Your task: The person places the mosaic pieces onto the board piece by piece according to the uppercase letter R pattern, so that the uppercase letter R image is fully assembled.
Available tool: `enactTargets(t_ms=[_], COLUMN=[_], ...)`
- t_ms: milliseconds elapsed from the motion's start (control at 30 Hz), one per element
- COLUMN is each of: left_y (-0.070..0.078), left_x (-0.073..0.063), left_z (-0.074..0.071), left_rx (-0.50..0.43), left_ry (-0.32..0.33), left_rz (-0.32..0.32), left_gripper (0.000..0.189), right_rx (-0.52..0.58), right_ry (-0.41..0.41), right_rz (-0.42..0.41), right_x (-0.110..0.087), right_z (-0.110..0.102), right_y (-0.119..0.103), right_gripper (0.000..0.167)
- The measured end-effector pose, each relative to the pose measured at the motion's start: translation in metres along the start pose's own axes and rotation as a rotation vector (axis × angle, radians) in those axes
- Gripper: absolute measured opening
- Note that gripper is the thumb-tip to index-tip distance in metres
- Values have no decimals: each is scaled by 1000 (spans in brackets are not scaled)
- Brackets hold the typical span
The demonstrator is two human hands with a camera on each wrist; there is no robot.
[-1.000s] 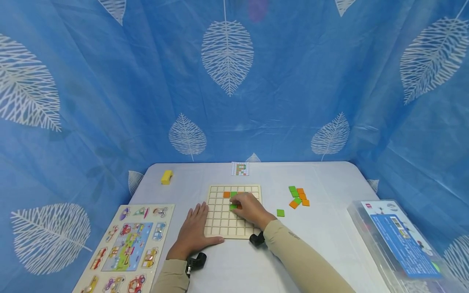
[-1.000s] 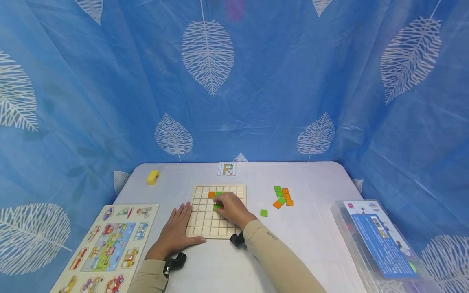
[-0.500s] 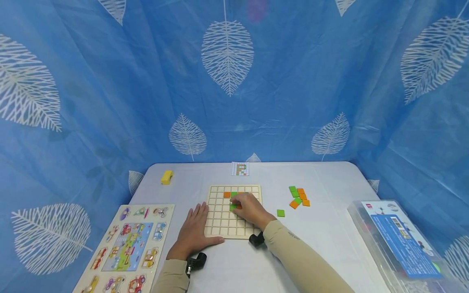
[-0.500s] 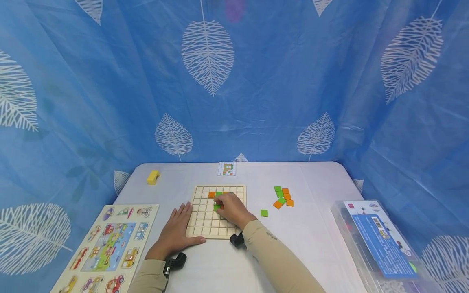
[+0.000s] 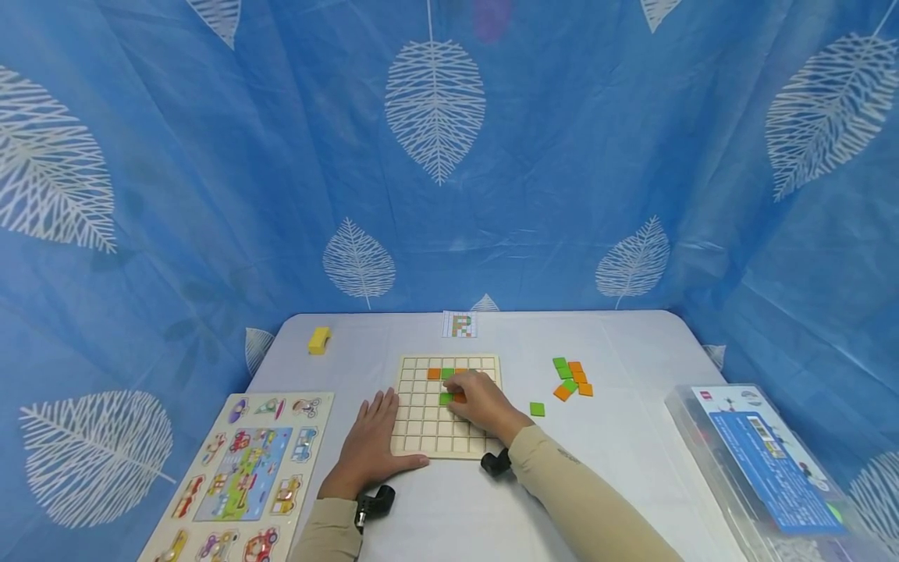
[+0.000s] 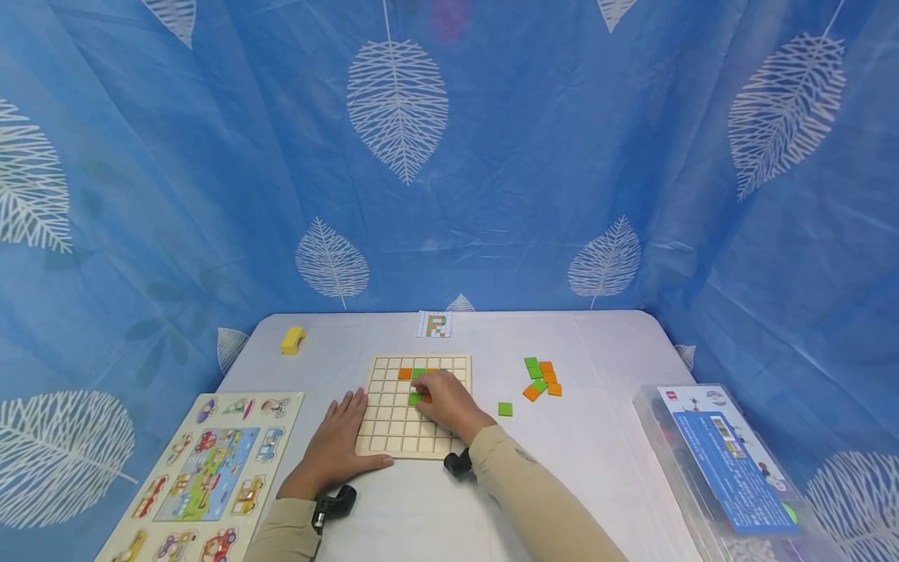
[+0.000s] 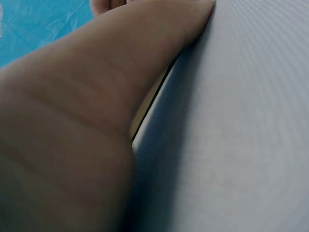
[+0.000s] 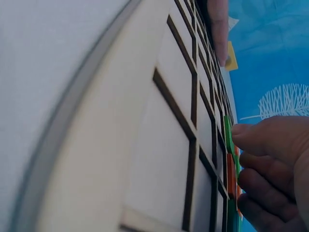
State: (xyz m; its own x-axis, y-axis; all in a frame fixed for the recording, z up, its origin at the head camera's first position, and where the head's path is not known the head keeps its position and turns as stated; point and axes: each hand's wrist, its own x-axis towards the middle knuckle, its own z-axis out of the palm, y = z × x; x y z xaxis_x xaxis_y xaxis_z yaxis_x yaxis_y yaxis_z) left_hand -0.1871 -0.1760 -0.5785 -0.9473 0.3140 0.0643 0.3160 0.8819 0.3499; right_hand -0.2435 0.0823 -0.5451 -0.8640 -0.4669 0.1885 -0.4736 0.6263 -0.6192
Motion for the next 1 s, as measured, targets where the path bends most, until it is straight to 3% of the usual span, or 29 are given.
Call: enactTargets(t_ms=[333, 667, 1000], left_y=[1, 0, -1], left_x=[0, 0, -1], left_z=[1, 1, 2], left_rx=[-6, -5, -22], left_ry=[13, 18, 22], left_rz=[10, 12, 10], left_gripper=[138, 138, 139], right_rx=[7, -53, -41], right_ry=[12, 44, 74], right_rz=[-15, -54, 21], right_x=[-8, -21, -33], right_z=[-7, -22, -38], right_y=[-1, 11, 20], right_gripper=[35, 36, 34])
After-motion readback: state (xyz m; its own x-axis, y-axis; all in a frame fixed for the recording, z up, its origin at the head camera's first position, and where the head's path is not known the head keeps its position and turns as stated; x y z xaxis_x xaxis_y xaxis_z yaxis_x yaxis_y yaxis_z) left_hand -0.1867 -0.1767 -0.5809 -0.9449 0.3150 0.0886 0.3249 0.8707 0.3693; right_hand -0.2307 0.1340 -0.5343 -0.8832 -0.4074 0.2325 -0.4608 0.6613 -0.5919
